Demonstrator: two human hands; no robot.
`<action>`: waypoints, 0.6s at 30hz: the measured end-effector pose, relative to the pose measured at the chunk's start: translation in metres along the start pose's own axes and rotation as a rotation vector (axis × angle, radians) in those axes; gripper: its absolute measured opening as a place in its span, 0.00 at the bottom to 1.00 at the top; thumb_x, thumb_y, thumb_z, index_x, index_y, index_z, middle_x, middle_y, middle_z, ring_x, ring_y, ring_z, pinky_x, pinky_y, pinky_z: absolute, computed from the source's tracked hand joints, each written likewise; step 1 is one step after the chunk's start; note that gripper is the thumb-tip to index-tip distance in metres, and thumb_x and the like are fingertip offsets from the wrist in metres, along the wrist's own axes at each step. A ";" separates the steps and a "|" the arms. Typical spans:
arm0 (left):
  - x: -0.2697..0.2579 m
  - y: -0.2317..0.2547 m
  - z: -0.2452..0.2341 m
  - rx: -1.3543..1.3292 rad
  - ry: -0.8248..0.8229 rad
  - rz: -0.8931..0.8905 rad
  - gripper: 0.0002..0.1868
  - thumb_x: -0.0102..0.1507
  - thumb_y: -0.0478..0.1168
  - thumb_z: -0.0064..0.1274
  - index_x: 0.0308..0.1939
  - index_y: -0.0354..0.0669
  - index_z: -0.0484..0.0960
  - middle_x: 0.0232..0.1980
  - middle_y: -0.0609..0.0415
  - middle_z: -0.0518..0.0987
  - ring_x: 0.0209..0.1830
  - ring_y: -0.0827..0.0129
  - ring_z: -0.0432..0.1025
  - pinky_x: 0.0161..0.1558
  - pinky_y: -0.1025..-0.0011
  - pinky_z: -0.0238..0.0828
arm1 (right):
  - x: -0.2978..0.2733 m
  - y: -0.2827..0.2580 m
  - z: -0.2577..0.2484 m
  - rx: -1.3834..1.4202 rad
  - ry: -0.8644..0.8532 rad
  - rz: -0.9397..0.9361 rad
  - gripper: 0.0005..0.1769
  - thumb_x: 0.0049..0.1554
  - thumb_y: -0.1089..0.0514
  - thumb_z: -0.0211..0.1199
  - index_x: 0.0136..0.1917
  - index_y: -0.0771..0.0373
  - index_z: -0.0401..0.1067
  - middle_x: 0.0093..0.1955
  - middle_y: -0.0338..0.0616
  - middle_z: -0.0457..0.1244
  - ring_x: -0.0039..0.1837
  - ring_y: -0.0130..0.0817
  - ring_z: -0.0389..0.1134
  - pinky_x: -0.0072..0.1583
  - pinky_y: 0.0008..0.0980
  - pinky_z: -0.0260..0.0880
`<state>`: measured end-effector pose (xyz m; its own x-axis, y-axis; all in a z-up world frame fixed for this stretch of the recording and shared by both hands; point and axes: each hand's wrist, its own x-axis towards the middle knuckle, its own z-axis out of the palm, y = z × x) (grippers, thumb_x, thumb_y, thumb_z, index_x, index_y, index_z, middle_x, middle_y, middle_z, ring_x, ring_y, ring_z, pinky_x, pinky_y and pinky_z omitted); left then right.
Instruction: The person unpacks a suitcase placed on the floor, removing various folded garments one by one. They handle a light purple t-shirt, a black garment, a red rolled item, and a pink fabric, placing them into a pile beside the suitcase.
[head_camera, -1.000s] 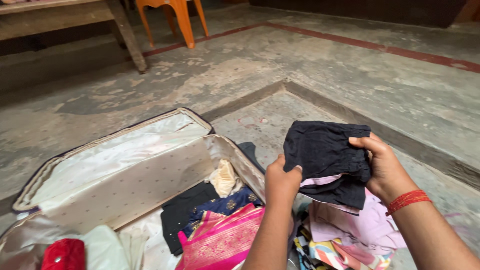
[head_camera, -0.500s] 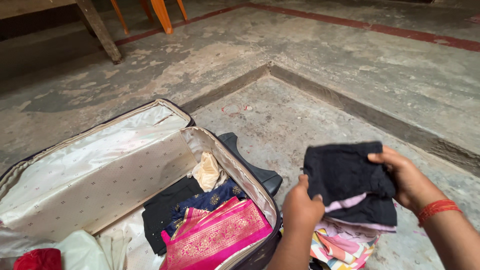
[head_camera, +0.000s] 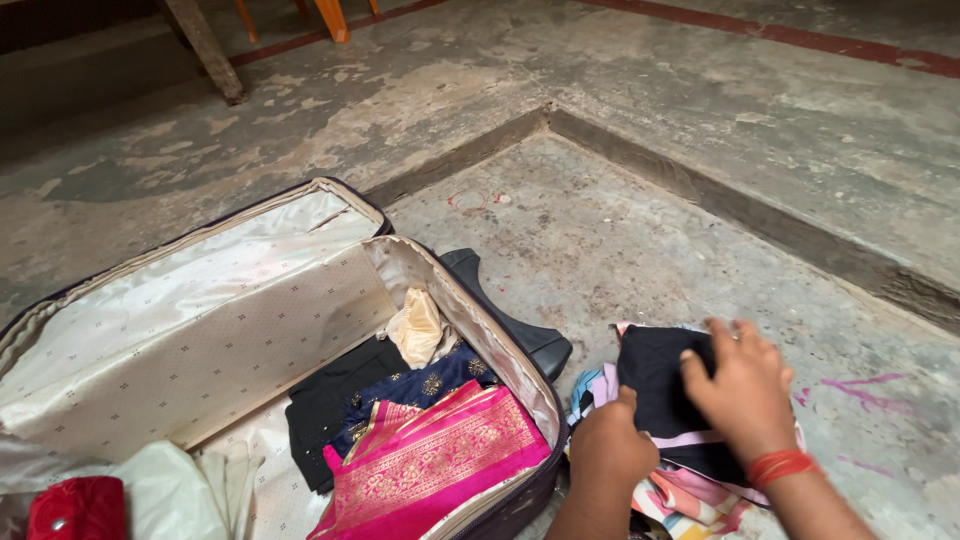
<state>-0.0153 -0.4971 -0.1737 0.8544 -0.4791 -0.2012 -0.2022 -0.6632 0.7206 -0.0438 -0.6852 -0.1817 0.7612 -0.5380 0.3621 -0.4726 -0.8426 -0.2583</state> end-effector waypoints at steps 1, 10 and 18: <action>-0.001 -0.004 0.003 0.028 -0.019 0.015 0.35 0.58 0.38 0.58 0.71 0.44 0.72 0.52 0.38 0.81 0.55 0.47 0.76 0.57 0.55 0.71 | -0.011 -0.006 0.005 -0.090 -0.077 -0.033 0.36 0.55 0.37 0.57 0.72 0.52 0.68 0.76 0.53 0.57 0.74 0.51 0.58 0.71 0.55 0.55; -0.006 -0.026 0.020 0.119 -0.157 0.057 0.45 0.53 0.34 0.55 0.76 0.41 0.64 0.53 0.37 0.81 0.56 0.47 0.76 0.56 0.56 0.72 | -0.019 -0.022 0.015 -0.264 -0.348 -0.008 0.37 0.55 0.34 0.55 0.74 0.46 0.64 0.77 0.44 0.56 0.77 0.43 0.56 0.71 0.55 0.50; -0.003 0.001 -0.041 0.040 -0.005 0.081 0.36 0.56 0.39 0.52 0.71 0.36 0.70 0.55 0.36 0.80 0.58 0.47 0.75 0.58 0.55 0.70 | -0.009 -0.065 0.002 -0.037 -0.193 -0.045 0.34 0.53 0.39 0.59 0.70 0.52 0.69 0.76 0.50 0.57 0.76 0.48 0.57 0.70 0.54 0.53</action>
<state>0.0017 -0.4736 -0.1453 0.8319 -0.5351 -0.1469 -0.2896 -0.6444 0.7077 -0.0188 -0.6255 -0.1698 0.8514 -0.4876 0.1933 -0.4493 -0.8681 -0.2109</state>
